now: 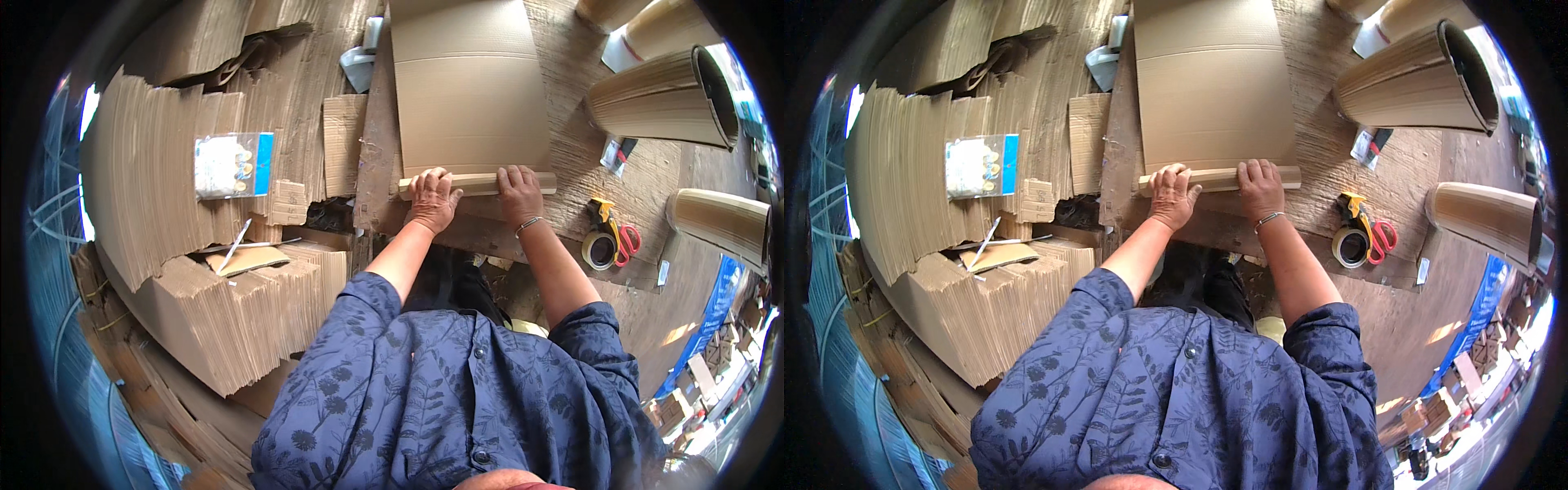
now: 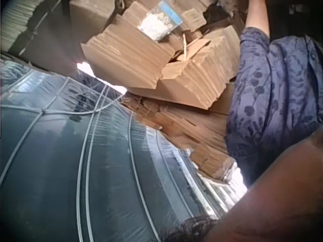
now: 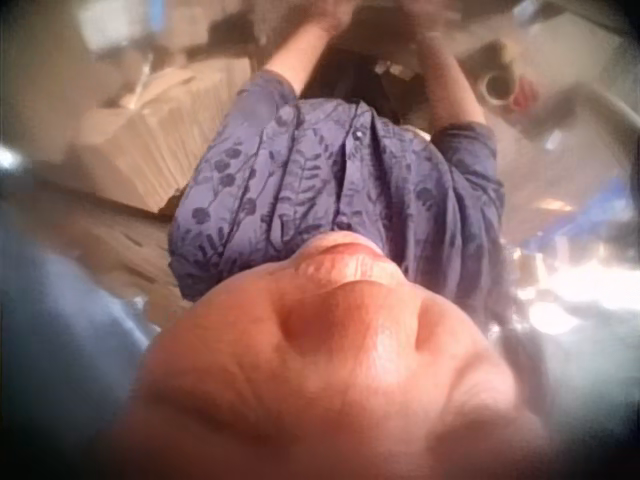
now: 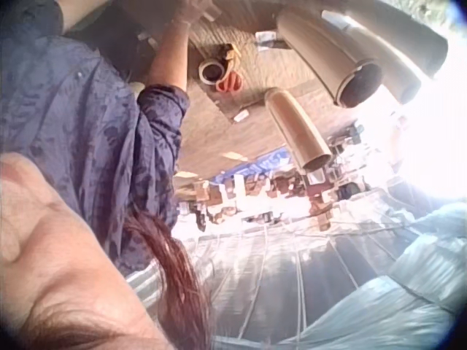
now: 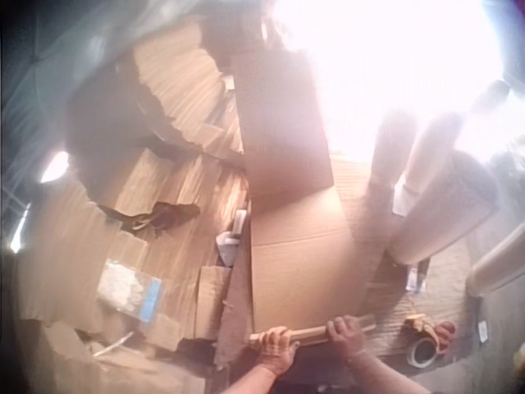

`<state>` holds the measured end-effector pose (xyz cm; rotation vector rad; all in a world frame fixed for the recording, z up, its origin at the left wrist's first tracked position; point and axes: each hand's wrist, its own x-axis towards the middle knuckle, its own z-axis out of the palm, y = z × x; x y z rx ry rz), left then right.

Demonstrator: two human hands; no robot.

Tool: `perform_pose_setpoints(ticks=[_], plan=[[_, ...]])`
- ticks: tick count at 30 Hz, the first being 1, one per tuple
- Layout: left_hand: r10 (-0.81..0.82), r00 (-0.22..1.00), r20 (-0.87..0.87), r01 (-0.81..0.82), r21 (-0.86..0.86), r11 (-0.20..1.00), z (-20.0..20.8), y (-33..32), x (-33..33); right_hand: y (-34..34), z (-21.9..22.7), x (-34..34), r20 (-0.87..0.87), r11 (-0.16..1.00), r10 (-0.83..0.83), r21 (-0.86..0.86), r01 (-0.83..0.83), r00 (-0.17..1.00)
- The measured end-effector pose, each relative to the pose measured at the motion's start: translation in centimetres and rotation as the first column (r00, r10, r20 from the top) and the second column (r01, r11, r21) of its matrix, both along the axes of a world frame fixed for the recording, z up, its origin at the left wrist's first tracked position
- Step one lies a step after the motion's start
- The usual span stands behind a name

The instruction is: The person assembles cylindrical cardboard planters by rolling corrugated sheets around a plastic bottle, securing them with a tape gun, and inserting the bottle into the center. They repeat this process for multiple units, placing finished planters on the work surface.

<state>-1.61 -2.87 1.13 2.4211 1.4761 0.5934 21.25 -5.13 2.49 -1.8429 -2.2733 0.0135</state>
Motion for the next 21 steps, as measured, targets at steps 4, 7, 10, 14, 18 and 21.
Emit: perform_pose_setpoints(ticks=[4, 7, 10, 14, 18, 21], plan=[[0.113, 0.991, -0.078, -0.109, 0.057, 0.992, -1.8, 3.0, 1.2, 0.7, 1.6, 0.1, -0.218, 0.989, -0.054, -0.144, 0.022, 0.974], [0.145, 0.986, -0.078, -0.147, -0.025, 0.989, -1.6, 5.3, 1.9, 2.4, 0.0, 0.0, -0.193, 0.993, -0.086, -0.102, 0.067, 0.977], [0.183, 0.973, -0.144, -0.198, -0.096, 0.976, -2.1, 6.2, 1.9, 3.8, -0.5, -0.8, -0.162, 0.981, -0.176, -0.113, 0.159, 0.971], [0.229, 0.967, -0.112, -0.243, -0.144, 0.959, -2.3, 9.1, 2.2, 7.0, -0.1, -1.1, -0.125, 0.949, -0.265, -0.21, 0.235, 0.956], [0.241, 0.969, -0.056, -0.242, -0.02, 0.97, -2.2, 11.3, 2.6, 10.2, 0.2, -1.2, -0.073, 0.908, -0.338, -0.287, 0.305, 0.938], [0.219, 0.976, 0.019, -0.219, 0.052, 0.974, -1.7, 9.6, 4.0, 12.0, 0.7, -1.0, -0.027, 0.87, -0.381, -0.348, 0.348, 0.924]])
